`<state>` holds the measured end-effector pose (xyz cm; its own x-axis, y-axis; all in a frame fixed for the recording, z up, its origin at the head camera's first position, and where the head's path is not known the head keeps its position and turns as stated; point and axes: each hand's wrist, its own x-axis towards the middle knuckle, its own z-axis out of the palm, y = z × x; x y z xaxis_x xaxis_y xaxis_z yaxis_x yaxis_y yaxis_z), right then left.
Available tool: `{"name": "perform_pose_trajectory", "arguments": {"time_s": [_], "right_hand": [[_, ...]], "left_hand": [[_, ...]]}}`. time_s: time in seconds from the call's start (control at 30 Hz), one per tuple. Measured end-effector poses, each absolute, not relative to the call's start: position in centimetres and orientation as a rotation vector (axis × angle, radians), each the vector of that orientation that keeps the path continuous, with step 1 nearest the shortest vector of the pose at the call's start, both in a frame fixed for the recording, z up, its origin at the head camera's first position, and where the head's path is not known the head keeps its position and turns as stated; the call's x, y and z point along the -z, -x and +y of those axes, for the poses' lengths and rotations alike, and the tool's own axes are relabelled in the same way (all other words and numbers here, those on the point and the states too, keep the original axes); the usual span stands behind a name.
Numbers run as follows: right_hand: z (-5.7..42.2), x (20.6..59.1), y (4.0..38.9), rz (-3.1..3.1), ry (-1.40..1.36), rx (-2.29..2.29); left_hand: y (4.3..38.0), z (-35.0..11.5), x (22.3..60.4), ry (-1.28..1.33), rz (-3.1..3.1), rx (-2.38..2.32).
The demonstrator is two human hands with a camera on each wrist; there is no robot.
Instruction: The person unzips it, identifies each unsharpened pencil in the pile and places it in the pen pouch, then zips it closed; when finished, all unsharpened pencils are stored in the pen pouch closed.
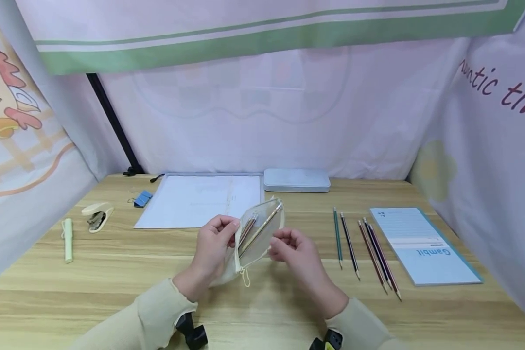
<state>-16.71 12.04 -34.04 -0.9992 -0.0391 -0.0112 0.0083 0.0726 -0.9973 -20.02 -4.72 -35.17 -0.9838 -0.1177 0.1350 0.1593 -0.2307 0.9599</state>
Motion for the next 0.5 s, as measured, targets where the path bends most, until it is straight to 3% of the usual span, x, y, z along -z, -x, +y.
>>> {"name": "perform_pose_trajectory", "arguments": {"time_s": [0.27,0.5], "right_hand": [[10.7,34.6,14.3,2.511,0.639,1.831],[10.0,34.8,13.8,2.598,0.809,1.885]], "left_hand": [[20.5,-3.9,34.9,-0.011,-1.720,2.408],[20.5,-3.0,35.3,-0.050,-1.685,2.425]]}}
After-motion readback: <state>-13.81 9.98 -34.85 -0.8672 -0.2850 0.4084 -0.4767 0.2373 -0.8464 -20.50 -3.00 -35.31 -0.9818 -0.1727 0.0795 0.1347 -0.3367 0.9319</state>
